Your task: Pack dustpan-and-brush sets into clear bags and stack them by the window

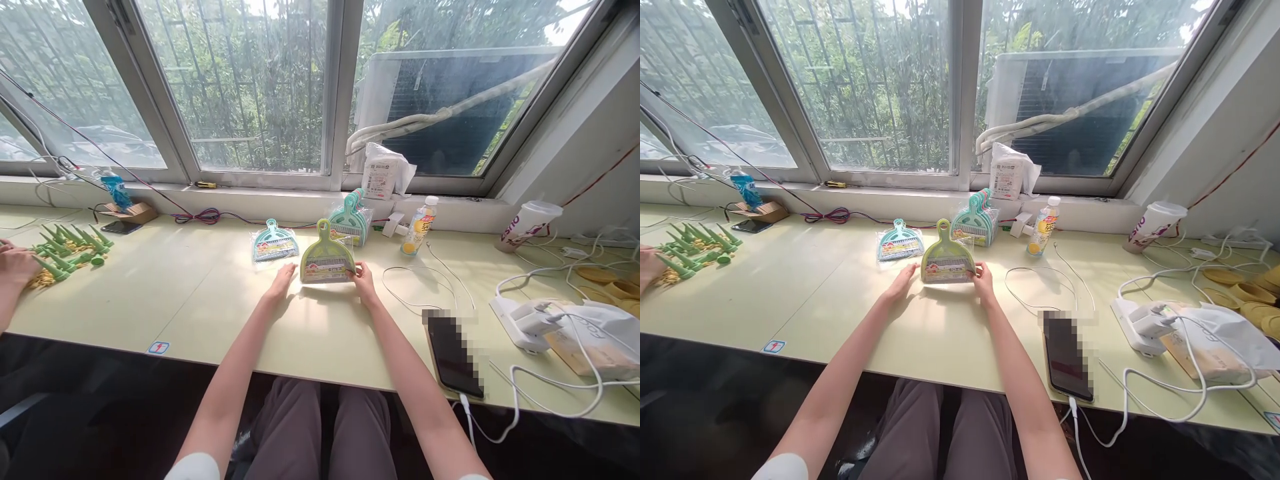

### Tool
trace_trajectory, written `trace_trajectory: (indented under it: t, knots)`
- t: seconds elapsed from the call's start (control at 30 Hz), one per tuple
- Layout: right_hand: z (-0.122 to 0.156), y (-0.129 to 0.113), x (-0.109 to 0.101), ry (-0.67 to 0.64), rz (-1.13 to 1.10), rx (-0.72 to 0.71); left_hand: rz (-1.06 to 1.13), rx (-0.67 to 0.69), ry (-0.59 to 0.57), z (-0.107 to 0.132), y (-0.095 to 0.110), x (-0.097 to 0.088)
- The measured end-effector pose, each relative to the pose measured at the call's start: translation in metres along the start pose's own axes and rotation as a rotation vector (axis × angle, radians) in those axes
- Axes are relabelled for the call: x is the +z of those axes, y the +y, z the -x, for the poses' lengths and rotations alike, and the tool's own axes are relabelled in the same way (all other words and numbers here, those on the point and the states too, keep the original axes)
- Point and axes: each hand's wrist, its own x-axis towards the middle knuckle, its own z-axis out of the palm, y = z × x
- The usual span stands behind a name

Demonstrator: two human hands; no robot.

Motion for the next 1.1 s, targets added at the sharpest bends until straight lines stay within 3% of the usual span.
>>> trace_trajectory:
  t: [0.1,0.2,0.33,0.47,0.6,0.77,0.87,1.0,1.1]
  knots:
    - [-0.001,0.0,-0.004,0.045,-0.043,-0.003,-0.442,0.075,0.168,-0.008,-0.011,-0.025]
    - [0.0,0.002,-0.007,0.069,-0.049,-0.008,-0.728,0.082,0.23,-0.022,-0.019,-0.049]
    - [0.006,0.004,-0.004,0.078,0.004,-0.023,-0.792,0.055,0.269,-0.039,-0.028,-0.07]
    - [0.009,0.008,0.012,0.031,0.034,-0.011,-0.691,0.03,0.383,-0.051,-0.04,-0.081]
    - [-0.008,0.014,0.055,0.043,0.079,0.044,-0.424,0.0,0.466,-0.061,-0.052,-0.088]
    - [-0.055,0.022,0.141,0.078,0.238,0.069,-0.286,0.009,0.487,-0.069,-0.056,-0.092]
    - [-0.085,0.024,0.184,0.087,0.474,0.053,-0.245,0.007,0.513,-0.071,-0.056,-0.095]
    - [-0.114,0.019,0.217,0.112,0.591,0.011,-0.208,0.024,0.552,-0.072,-0.054,-0.096]
    - [-0.127,0.018,0.23,0.156,0.687,-0.009,-0.269,0.124,0.611,-0.067,-0.049,-0.093]
